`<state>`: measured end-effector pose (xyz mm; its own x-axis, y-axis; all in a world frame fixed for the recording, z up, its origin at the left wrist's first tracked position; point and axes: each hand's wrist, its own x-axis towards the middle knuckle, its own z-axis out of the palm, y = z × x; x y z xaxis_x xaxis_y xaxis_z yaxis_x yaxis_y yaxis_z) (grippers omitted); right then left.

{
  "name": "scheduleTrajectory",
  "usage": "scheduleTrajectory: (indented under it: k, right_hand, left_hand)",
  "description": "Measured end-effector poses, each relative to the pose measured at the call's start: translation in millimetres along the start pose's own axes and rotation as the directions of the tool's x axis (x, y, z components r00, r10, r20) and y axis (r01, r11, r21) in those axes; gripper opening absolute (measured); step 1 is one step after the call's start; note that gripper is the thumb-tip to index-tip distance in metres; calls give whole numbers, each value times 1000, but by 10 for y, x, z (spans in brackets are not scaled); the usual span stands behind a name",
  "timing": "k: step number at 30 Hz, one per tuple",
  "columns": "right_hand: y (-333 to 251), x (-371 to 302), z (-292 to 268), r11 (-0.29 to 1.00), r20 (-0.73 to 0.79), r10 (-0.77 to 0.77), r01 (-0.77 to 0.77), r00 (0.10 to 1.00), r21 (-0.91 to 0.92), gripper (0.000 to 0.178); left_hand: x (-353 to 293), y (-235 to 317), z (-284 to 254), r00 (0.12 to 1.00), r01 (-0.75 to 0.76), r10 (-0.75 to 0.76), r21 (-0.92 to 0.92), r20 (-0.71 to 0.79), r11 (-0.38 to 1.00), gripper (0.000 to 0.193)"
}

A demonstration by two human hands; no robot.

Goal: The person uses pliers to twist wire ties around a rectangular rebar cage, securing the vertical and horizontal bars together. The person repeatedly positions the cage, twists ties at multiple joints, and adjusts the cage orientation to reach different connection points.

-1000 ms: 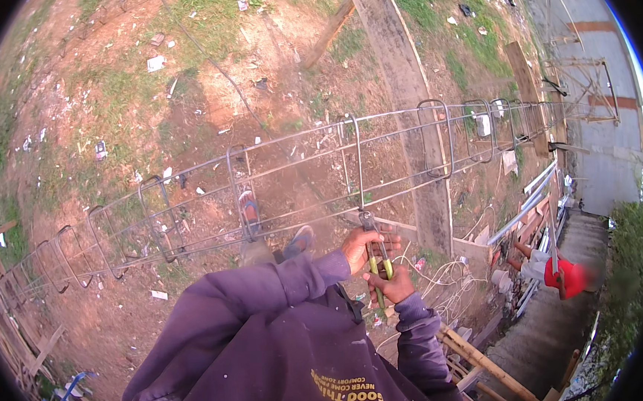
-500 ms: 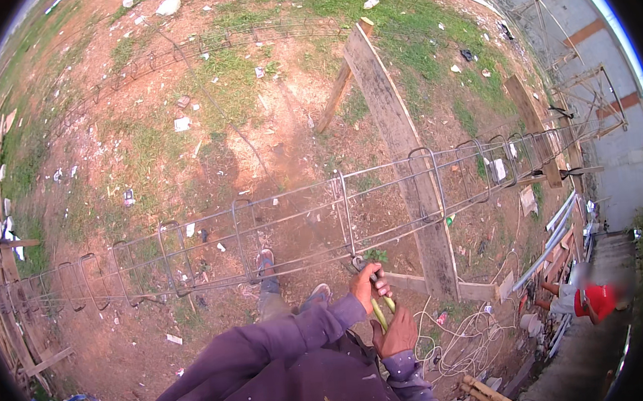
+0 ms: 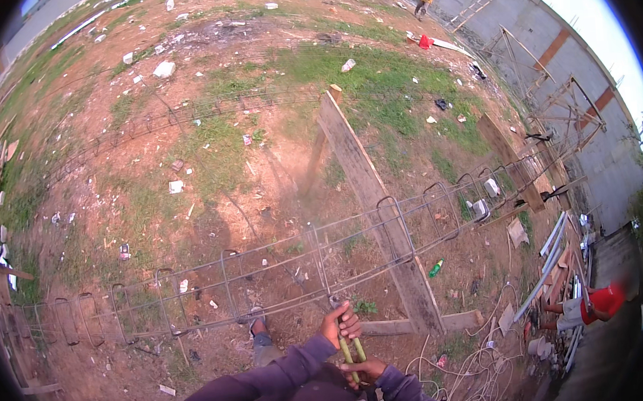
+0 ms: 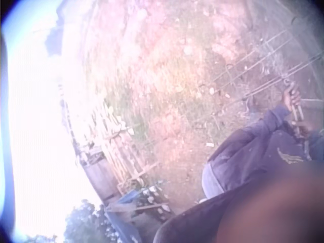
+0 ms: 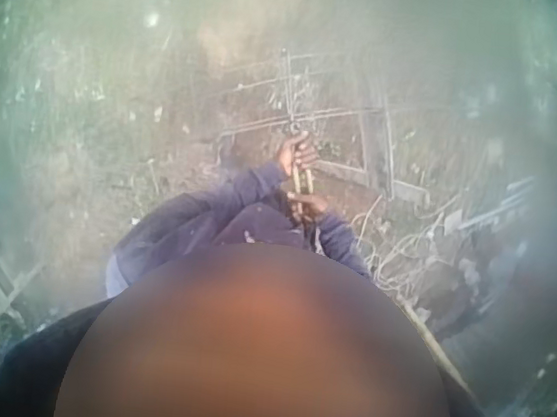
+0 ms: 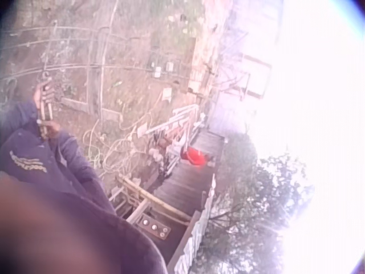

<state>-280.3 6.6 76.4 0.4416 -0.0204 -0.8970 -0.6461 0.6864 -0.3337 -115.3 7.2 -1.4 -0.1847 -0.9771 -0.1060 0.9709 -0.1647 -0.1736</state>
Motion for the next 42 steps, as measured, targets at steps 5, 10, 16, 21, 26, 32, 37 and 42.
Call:
scheduleTrajectory:
  k: [5, 10, 16, 21, 26, 32, 37, 42]
  right_hand:
    - [82, -11, 194, 488, -476, -700, -130, 533, -863, 49]
    - [-110, -27, -179, 985, -77, -135, 125, 988, -120, 44]
    - [-119, -69, -5, 390, -347, -700, -72, 625, -918, 30]
    - [-354, -24, -277, 868, -169, -196, 91, 966, -488, 32]
    - [-207, 160, -476, 939, 109, -211, 232, 971, -254, 32]
    - [-103, 378, -569, 833, -160, -202, 84, 966, -547, 34]
    - [-2, 397, -572, 965, 72, -155, 166, 985, -205, 38]
    - [154, 487, -551, 932, 83, -274, 285, 958, -223, 37]
  left_hand:
    - [169, -179, 249, 803, -98, 195, 199, -563, 975, 38]
    - [102, -180, 419, 786, -124, 180, 135, -592, 983, 33]
    - [139, -183, 113, 903, -138, 197, 176, -382, 975, 27]
    - [131, -363, 239, 644, -179, 400, 380, -652, 908, 30]
    - [106, -274, 297, 818, -211, 322, 272, -476, 939, 39]
    - [323, -484, 212, 493, -113, 599, 636, -631, 763, 37]
    - [24, -389, 178, 757, -168, 430, 490, -492, 855, 36]
    - [262, -398, 34, 605, -189, 513, 516, -609, 835, 37]
